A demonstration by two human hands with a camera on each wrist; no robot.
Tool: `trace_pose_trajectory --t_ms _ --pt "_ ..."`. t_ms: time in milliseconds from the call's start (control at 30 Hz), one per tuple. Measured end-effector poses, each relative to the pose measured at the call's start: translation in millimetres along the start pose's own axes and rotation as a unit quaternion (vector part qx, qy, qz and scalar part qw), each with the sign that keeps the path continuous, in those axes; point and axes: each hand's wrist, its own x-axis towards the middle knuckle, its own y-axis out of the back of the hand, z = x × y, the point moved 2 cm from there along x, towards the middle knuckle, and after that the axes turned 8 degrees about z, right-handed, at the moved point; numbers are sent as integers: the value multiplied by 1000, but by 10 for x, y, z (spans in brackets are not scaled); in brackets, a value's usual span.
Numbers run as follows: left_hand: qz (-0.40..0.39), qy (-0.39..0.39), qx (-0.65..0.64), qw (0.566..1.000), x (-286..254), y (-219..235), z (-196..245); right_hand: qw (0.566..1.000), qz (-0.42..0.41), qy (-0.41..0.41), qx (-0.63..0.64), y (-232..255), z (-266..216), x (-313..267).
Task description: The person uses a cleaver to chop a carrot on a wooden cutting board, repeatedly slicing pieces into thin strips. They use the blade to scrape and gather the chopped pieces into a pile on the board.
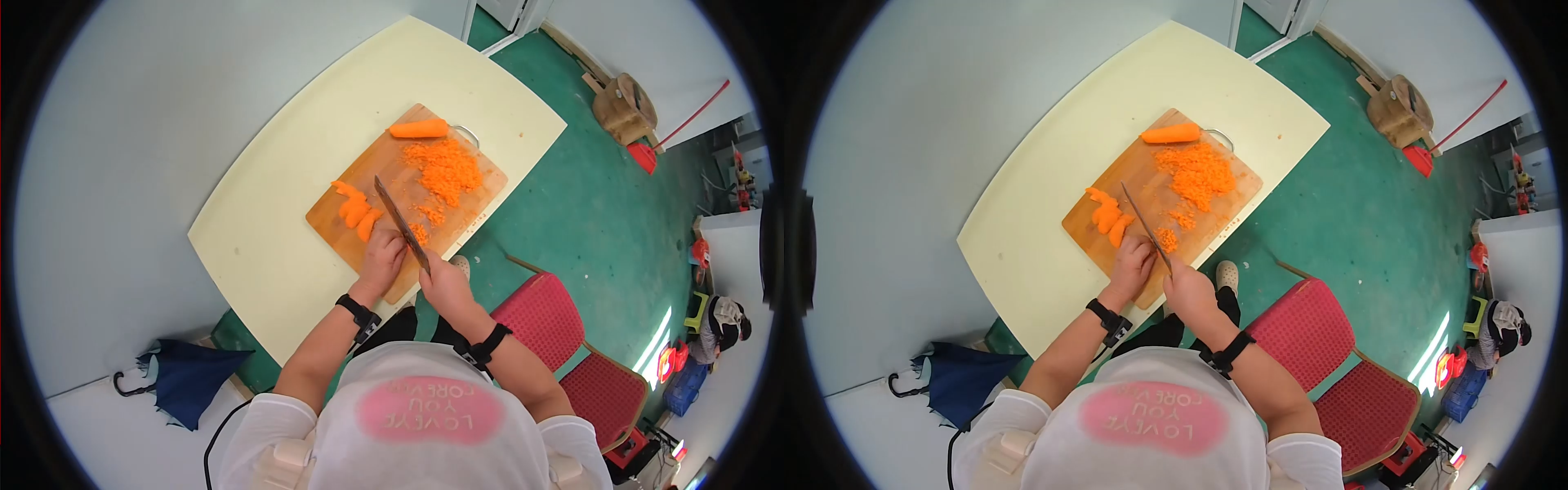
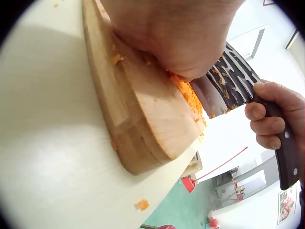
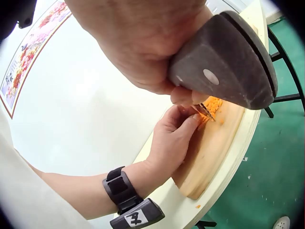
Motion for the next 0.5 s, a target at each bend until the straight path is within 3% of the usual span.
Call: trace_pose_trajectory --t_ms 300,500 --pt "-17 -34 14 999 10 15 25 999 -9 -16 -31 -201 17 368" --pt "-4 56 -16 998 -91 53 4 1000 22 -2 -15 34 -36 94"
